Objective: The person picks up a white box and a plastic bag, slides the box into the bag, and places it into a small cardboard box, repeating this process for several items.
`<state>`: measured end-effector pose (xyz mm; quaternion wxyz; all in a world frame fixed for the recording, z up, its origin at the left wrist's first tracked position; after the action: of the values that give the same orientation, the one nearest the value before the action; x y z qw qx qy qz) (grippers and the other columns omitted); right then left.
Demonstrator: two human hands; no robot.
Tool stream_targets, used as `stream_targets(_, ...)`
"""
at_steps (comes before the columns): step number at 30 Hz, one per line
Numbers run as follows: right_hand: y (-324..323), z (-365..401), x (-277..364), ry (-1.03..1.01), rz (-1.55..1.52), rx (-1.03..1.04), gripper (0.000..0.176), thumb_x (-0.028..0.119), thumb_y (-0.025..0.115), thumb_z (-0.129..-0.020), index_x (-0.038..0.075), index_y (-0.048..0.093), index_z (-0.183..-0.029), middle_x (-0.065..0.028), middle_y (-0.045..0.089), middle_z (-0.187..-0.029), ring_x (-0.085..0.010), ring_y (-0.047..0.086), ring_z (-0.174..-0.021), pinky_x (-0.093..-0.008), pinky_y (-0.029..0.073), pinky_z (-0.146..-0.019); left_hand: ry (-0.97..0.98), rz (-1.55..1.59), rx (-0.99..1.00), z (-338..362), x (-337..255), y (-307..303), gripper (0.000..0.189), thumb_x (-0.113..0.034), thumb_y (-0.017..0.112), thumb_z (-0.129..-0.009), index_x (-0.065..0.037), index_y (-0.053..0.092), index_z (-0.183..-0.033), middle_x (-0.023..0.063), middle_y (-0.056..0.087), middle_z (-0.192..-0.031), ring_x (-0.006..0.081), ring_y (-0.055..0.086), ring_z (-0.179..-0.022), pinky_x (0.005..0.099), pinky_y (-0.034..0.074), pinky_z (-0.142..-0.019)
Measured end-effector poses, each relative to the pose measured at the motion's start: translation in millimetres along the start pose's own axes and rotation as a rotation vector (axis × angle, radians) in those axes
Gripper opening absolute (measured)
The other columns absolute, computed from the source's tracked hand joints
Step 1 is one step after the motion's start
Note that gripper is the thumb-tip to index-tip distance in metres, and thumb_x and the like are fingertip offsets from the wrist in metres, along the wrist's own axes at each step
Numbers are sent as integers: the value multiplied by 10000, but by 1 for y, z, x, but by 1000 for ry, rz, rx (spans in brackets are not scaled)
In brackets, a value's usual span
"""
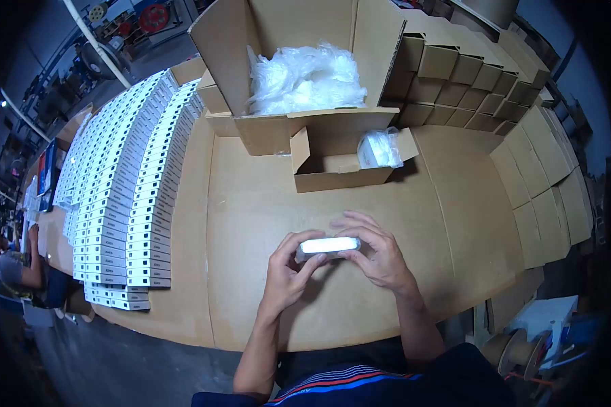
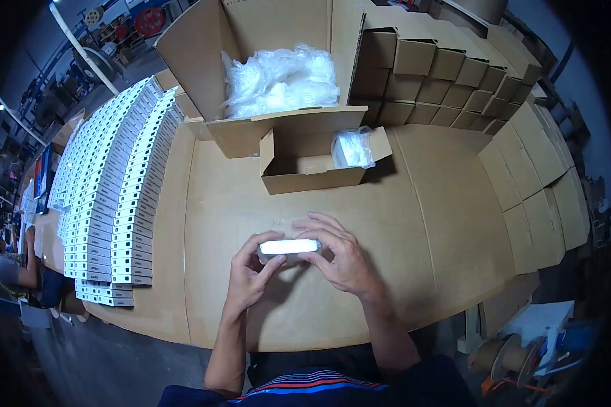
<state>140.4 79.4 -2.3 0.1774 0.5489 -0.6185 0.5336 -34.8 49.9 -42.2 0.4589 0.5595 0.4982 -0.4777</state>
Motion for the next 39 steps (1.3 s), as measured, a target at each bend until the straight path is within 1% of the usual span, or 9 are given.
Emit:
stream_targets(4, -7, -4, 27, -162, 206, 5, 259, 71, 789, -825, 27, 728, -1073, -113, 717, -1161, -320, 677, -1062, -421, 542, -927, -88, -27, 42, 0, 16, -7, 253, -17, 711, -956, 20, 646, -1197, 92, 664, -1111, 162, 658, -1032, 277, 579, -866)
stream_targets(8, -14, -4, 31, -242, 202, 197, 233, 51, 795, -820, 22, 696, -1028, -104, 690, -976, -302, 695, -856, -391, 581, -753, -118, -78, 162, -3, 22, -4, 327, -13, 722, -942, 21, 607, -1247, 93, 647, -1155, 185, 647, -1068, 322, 582, -890)
stream_targets(11, -40, -17, 29, -234, 255, 72, 229, 41, 800, -818, 21, 686, -1015, -121, 673, -951, -308, 693, -843, -386, 577, -760, -2, -34, -15, -21, -5, -4, 452, -19, 738, -926, -2, 553, -1337, 126, 581, -1323, 209, 600, -1203, 348, 551, -977)
stream_targets(12, -56, -23, 31, -220, 357, -29, 200, 9, 787, -843, 2, 674, -1007, -124, 658, -931, -254, 713, -807, -348, 601, -697, -125, -118, -40, -27, -11, -5, 618, -66, 742, -923, -60, 465, -1475, 178, 471, -1484, 310, 542, -1321, 410, 501, -1065)
stream_targets(15, -86, -37, 2, -12, 195, -485, 190, -21, 771, -864, -19, 655, -1015, -120, 641, -937, -188, 712, -745, -290, 612, -594, 137, -723, -62, -50, -25, -9, 725, -131, 740, -926, -140, 392, -1562, 226, 427, -1529, 431, 517, -1332, 471, 458, -1102)
stream_targets(17, -88, -49, -9, -81, 230, -622, 192, -37, 757, -879, -35, 640, -1031, -116, 626, -946, -147, 699, -712, -257, 615, -534, 96, -770, -47, -61, -13, -10, 769, -177, 735, -930, -191, 351, -1597, 280, 424, -1506, 500, 504, -1302, 503, 450, -1094)
stream_targets(22, -71, -66, -20, -148, 438, -607, 202, 3, 751, -889, -19, 653, -1064, -126, 631, -954, -253, 684, -720, -308, 642, -548, 129, -873, -68, -73, 3, -10, 781, -178, 735, -930, -208, 340, -1603, 320, 452, -1462, 496, 555, -1242, 509, 495, -1038)
stream_targets(28, -64, -75, -39, -59, 446, -563, 191, -5, 758, -877, -25, 675, -1049, -153, 643, -945, -282, 680, -729, -350, 605, -547, 123, -859, -84, -74, 5, -15, 773, -182, 738, -927, -198, 353, -1597, 331, 491, -1419, 494, 587, -1204, 515, 506, -1018)
stream_targets(39, -48, -87, -72, 85, 747, -514, 147, 105, 751, -890, -17, 670, -884, -166, 629, -915, -397, 661, -758, -488, 513, -653, 48, -924, -158, -73, 3, -12, 711, -252, 707, -952, -213, 388, -1586, 328, 559, -1349, 486, 630, -1141, 517, 523, -983)
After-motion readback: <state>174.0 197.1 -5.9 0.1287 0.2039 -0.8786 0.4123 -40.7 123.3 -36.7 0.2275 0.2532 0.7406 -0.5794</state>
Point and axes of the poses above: each hand's wrist, its own z-axis away from the middle knuckle, its own y-axis out of the palm, x = y × z, the point moved 7 cm from there along -z, towards the middle knuckle
